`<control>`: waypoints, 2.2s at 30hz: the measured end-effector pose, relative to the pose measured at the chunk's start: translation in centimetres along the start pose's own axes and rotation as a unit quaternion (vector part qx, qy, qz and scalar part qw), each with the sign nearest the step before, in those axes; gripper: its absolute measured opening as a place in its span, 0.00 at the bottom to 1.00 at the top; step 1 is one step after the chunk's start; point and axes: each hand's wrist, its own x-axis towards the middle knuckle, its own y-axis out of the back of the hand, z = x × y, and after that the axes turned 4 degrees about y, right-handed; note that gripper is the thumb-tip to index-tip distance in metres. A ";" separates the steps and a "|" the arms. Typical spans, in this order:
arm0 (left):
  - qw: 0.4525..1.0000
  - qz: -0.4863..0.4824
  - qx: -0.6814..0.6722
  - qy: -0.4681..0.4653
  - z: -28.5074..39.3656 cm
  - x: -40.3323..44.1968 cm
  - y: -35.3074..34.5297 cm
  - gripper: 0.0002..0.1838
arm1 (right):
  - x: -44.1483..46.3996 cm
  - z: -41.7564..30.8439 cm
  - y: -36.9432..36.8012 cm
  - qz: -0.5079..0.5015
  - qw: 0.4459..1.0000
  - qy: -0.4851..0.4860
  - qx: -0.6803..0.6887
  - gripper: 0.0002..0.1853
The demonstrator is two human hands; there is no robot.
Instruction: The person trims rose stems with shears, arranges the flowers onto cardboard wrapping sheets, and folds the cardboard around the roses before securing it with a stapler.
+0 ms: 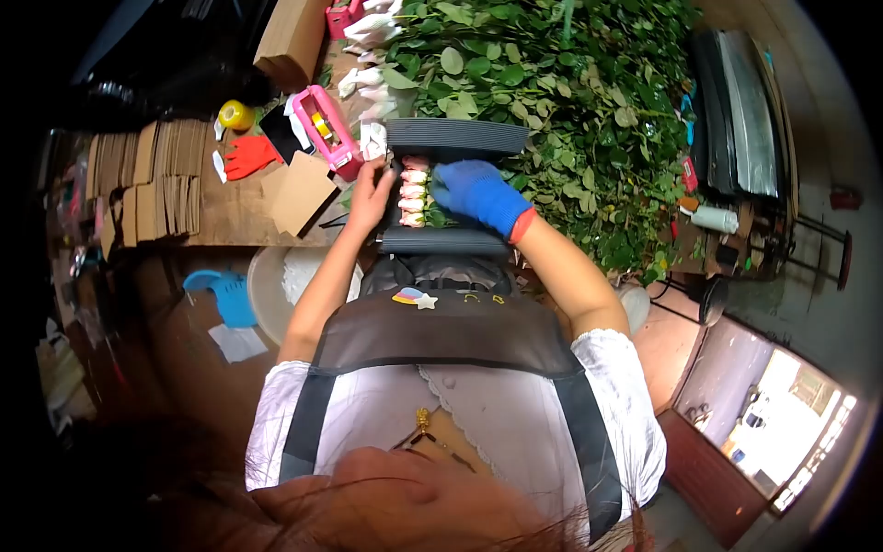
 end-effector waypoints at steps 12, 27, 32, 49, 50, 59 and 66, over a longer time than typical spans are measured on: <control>0.978 0.155 -0.114 0.080 1.0 -4.0 6.5 0.08 | 2.0 -1.9 -5.8 0.099 0.982 0.159 -0.017 0.26; 0.700 0.439 0.484 -0.288 29.1 19.1 30.1 0.35 | -4.4 -4.3 -1.5 0.137 0.980 0.095 0.111 0.20; 0.753 0.291 0.280 -0.520 33.3 9.6 22.4 0.07 | -5.1 -5.0 -0.1 0.140 0.929 0.101 0.328 0.26; 0.979 -0.128 -0.015 0.155 4.7 -1.9 2.3 0.16 | -9.7 5.2 -0.3 0.065 0.936 -0.173 0.300 0.22; 0.989 -0.098 -0.007 0.112 3.3 -2.1 1.4 0.21 | -9.7 5.3 0.0 0.008 0.967 -0.192 0.165 0.24; 0.899 -0.263 0.313 0.157 4.4 -0.2 3.4 0.22 | -2.4 3.8 -5.0 0.011 0.987 0.148 0.054 0.18; 0.790 -0.207 0.342 -0.465 7.3 2.3 0.4 0.20 | -0.9 3.1 -5.4 -0.040 0.986 0.155 -0.047 0.17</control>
